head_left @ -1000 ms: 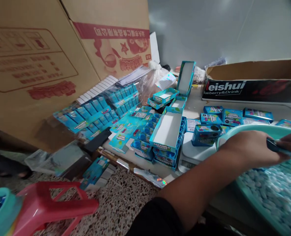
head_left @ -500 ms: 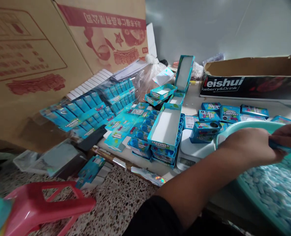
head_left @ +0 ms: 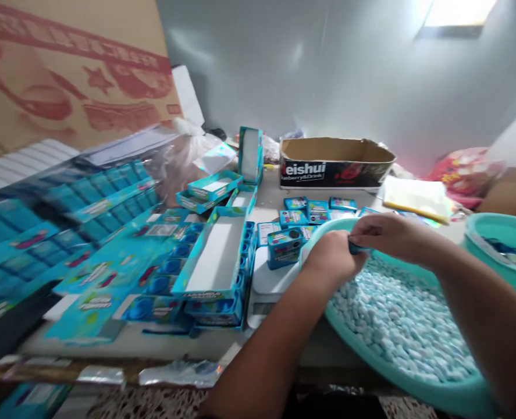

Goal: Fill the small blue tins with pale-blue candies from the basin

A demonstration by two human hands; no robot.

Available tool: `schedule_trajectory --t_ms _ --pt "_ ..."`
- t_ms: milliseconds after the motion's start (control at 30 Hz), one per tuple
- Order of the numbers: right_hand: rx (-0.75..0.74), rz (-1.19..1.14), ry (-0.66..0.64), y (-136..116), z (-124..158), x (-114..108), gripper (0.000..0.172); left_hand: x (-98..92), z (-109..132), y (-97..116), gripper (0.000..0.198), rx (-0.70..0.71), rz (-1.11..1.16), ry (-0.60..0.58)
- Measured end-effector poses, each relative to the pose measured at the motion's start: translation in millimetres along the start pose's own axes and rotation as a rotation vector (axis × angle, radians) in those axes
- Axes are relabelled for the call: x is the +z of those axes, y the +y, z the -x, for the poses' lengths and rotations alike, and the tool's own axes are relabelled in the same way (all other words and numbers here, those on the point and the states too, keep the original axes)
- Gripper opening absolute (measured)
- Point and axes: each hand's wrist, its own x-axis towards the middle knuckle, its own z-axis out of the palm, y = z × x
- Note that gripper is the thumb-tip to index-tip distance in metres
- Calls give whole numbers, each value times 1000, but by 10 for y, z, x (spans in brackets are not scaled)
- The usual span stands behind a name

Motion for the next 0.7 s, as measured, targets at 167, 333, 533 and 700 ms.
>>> schedule_trajectory --t_ms 167,333,533,700 --pt "-48 -17 -65 66 -3 -20 18 -43 8 48 23 -5 -7 14" --pt "-25 -121 -59 34 5 -52 16 -45 -9 64 27 -4 -11 -1" --pt "96 -226 -136 -64 19 -124 17 0 -49 42 30 -58 7 10" --pt "130 -258 -117 -36 -16 -96 13 18 -52 8 34 -65 20 -10"
